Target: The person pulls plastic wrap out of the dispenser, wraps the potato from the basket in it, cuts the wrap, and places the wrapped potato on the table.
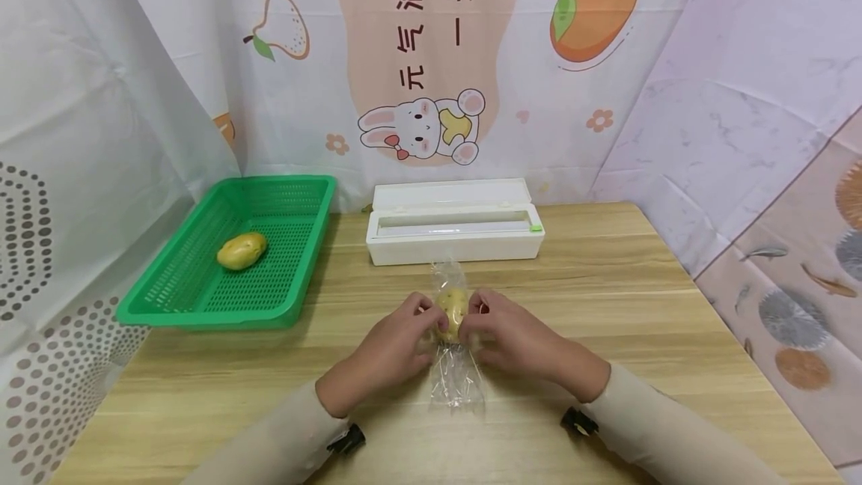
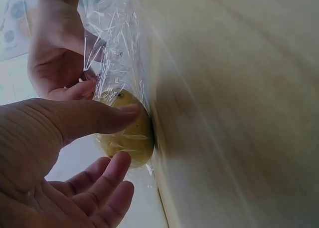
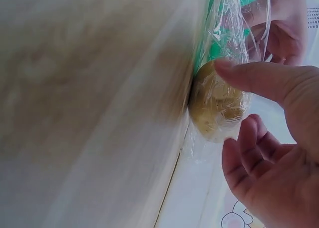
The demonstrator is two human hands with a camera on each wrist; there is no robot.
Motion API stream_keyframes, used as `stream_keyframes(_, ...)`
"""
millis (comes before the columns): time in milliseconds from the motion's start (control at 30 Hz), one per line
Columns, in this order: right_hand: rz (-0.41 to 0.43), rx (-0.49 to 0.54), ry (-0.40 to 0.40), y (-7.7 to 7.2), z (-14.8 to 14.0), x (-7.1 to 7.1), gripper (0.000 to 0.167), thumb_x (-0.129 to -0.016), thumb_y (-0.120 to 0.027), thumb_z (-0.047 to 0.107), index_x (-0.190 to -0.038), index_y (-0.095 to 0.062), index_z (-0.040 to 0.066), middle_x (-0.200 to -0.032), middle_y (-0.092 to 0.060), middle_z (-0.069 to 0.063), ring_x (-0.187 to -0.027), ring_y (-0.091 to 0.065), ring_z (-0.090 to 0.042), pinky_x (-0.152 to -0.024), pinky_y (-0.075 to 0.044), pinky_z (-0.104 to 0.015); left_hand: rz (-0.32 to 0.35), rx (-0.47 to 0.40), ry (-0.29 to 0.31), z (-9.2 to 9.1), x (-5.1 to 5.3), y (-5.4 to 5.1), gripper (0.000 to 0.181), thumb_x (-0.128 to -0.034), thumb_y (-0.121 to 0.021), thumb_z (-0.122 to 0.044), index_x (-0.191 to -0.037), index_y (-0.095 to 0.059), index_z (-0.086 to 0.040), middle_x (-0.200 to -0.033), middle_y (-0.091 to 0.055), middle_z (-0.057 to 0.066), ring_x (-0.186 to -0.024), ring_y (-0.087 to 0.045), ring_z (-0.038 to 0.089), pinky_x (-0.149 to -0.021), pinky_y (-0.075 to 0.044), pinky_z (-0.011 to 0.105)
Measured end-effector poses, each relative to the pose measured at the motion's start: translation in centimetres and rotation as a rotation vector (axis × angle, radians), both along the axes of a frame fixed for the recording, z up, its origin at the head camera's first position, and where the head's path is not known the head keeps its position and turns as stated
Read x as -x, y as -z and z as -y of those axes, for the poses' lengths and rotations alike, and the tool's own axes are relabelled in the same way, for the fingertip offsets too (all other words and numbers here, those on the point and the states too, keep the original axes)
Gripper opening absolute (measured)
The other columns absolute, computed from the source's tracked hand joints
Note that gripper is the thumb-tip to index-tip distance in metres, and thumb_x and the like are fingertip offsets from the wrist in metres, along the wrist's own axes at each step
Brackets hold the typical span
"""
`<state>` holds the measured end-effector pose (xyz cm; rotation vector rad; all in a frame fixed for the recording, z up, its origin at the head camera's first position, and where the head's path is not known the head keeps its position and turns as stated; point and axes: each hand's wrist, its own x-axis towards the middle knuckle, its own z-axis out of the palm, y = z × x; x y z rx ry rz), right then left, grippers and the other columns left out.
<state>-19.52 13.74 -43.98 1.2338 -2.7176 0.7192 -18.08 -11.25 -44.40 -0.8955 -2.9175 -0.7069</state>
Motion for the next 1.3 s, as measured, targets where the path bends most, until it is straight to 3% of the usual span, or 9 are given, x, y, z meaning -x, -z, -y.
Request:
stream_keyframes(200,-0.096,0.005,-0.045,-0.1,0.3,0.3,0.03,-0.073,-0.088,0.012,-0.091,-0.077,0.032,-0.113,-0.051,0.002,-0.102,-0.05,-0.016,-0.082,-0.048,-0.03,-0.011,-0.003,0.036,0.0,0.2,0.3,0.043,-0.0759,-0.086,-0.005,-0.104,-0.066,-0.031,-0.124,-0.049,-0.004,-0.09,-0.057,0.011,-0.073,-0.05,0.024)
stream_keyframes(400,-0.245,0.018,-0.167,0.3,0.9,1.0,0.023,-0.074,-0.085,0.011,-0.088,-0.08,0.03,-0.106,-0.058,-0.001,-0.098,-0.052,-0.019,-0.086,-0.045,-0.032,-0.026,-0.032,0.072,0.0,0.2,0.4,0.023,-0.0835,-0.087,-0.02,-0.096,-0.07,-0.03,-0.121,-0.049,-0.004,-0.092,-0.055,0.01,-0.077,-0.05,0.026)
stream_keyframes(600,-0.099,0.023,-0.121,0.1,0.2,0.9,0.012,-0.084,-0.081,0.018,-0.086,-0.079,0.03,-0.115,-0.059,0.002,-0.109,-0.052,-0.014,-0.095,-0.047,-0.036,-0.079,-0.04,0.106,0.2,0.3,0.4,0.016,-0.0896,-0.078,-0.014,-0.095,-0.073,-0.029,-0.12,-0.052,-0.003,-0.097,-0.056,0.009,-0.083,-0.052,0.028)
stream_keyframes(733,0.005,0.049,-0.055,-0.3,-0.1,0.8,0.014,-0.087,-0.076,0.017,-0.085,-0.075,0.03,-0.115,-0.06,0.007,-0.108,-0.053,-0.009,-0.093,-0.051,-0.035,-0.094,-0.012,0.105,0.4,0.4,0.3,0.034,-0.0793,-0.072,0.0,-0.101,-0.074,-0.026,-0.123,-0.055,-0.004,-0.106,-0.057,0.012,-0.09,-0.053,0.032)
stream_keyframes(867,0.062,0.075,-0.019,-0.4,-0.2,0.9,0.018,-0.088,-0.075,0.017,-0.082,-0.071,0.033,-0.112,-0.062,0.01,-0.109,-0.055,-0.006,-0.096,-0.052,-0.036,-0.076,0.038,0.079,0.3,0.3,0.2,0.036,-0.0752,-0.089,-0.03,-0.106,-0.071,-0.028,-0.127,-0.054,-0.007,-0.112,-0.054,0.012,-0.095,-0.05,0.037)
stream_keyframes(967,0.116,0.113,-0.007,-0.3,-0.3,1.0,0.022,-0.088,-0.074,0.014,-0.08,-0.071,0.035,-0.111,-0.064,0.011,-0.109,-0.057,-0.006,-0.097,-0.052,-0.037,-0.084,0.032,0.058,0.1,0.2,0.2,0.046,-0.0732,-0.089,-0.058,-0.104,-0.07,-0.03,-0.125,-0.055,-0.009,-0.109,-0.054,0.011,-0.093,-0.05,0.037)
stream_keyframes(1067,0.179,0.162,0.003,-0.2,-0.4,1.2,0.024,-0.09,-0.074,0.014,-0.08,-0.07,0.034,-0.111,-0.065,0.012,-0.11,-0.06,-0.006,-0.097,-0.053,-0.037,-0.1,-0.006,0.042,-0.3,0.3,0.1,0.038,-0.0875,-0.074,-0.063,-0.104,-0.074,-0.029,-0.119,-0.058,-0.008,-0.104,-0.056,0.01,-0.088,-0.051,0.033)
stream_keyframes(1167,0.23,0.188,0.009,-0.2,-0.5,1.4,0.022,-0.091,-0.074,0.012,-0.083,-0.071,0.033,-0.112,-0.064,0.013,-0.11,-0.061,-0.007,-0.098,-0.054,-0.036,-0.107,-0.049,0.027,-0.5,0.7,0.0,0.034,-0.1003,-0.062,-0.054,-0.105,-0.079,-0.025,-0.116,-0.061,-0.005,-0.102,-0.06,0.01,-0.087,-0.054,0.032)
stream_keyframes(1300,0.247,0.179,0.003,-0.3,-0.6,1.5,0.014,-0.087,-0.081,0.019,-0.088,-0.071,0.03,-0.111,-0.063,0.015,-0.108,-0.061,-0.006,-0.097,-0.054,-0.036,-0.109,-0.084,0.012,-0.9,1.2,-0.1,0.032,-0.1045,-0.06,-0.042,-0.096,-0.081,-0.02,-0.111,-0.063,-0.004,-0.097,-0.061,0.01,-0.085,-0.055,0.031)
